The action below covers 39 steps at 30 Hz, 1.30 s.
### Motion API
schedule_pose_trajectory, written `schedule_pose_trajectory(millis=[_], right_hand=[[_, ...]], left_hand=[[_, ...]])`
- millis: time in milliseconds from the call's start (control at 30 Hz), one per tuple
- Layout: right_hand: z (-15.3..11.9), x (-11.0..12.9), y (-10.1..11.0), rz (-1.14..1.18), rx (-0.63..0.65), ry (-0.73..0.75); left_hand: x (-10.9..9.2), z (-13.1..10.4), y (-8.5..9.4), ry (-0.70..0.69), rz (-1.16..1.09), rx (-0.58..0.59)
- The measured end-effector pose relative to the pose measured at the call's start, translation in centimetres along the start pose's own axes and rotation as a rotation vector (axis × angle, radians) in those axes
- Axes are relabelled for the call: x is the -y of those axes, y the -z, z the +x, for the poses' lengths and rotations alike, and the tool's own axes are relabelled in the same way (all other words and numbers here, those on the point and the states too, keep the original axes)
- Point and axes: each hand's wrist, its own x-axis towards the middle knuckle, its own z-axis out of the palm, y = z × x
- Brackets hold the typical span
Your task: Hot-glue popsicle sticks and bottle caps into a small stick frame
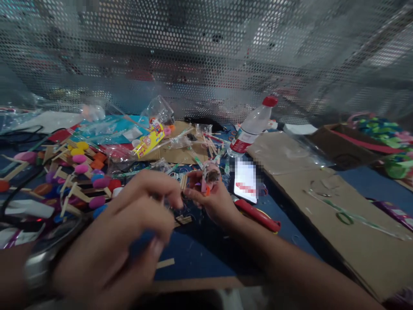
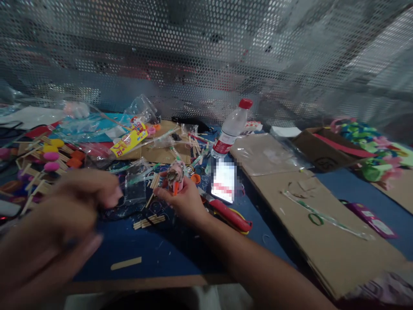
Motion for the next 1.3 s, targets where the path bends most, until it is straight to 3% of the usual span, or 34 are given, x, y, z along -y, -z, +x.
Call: schedule_pose_trajectory(millis=[100,200,300,567,867,967,1167,1300], right_hand=[[0.5,0.1,0.2,0.0,-0.037,-0.033],[1.0,0.1,0.4,-0.073,-0.087,-0.042],[1.3,0.0,0.7,-0.177,-0.093,-0.059],[1.6,0.0,0.8,-0.523,-0.002,-0.198],[1.5,0.3,0.6,-0.838,0.006,-0.097],[1.4,0.1,0.5,-0.793,-0.018,-0.111],[1.1,0.2,0.3,-0.38,0.039,-0.072],[1.0,0.3,0.5,-0.306,0.042,-0.038]], left_hand=[[1.3,0.9,-1.0,0.014,0.157,0.094],[2.4,0.7,-2.5,0.054,0.32,0.347],[2.5,0.0,-3.6,0.054,0.413,0.475],[3.0,-0.8,-4.8,0.108,0.472,0.536],[3.4,-1.3,-5.3,0.18,0.42,0.546],[3.4,-1.2,-5.3,0.205,0.381,0.543],[3.3,-0.8,-5.0,0.202,0.38,0.54],[3.2,-0.7,-4.6,0.212,0.367,0.431]])
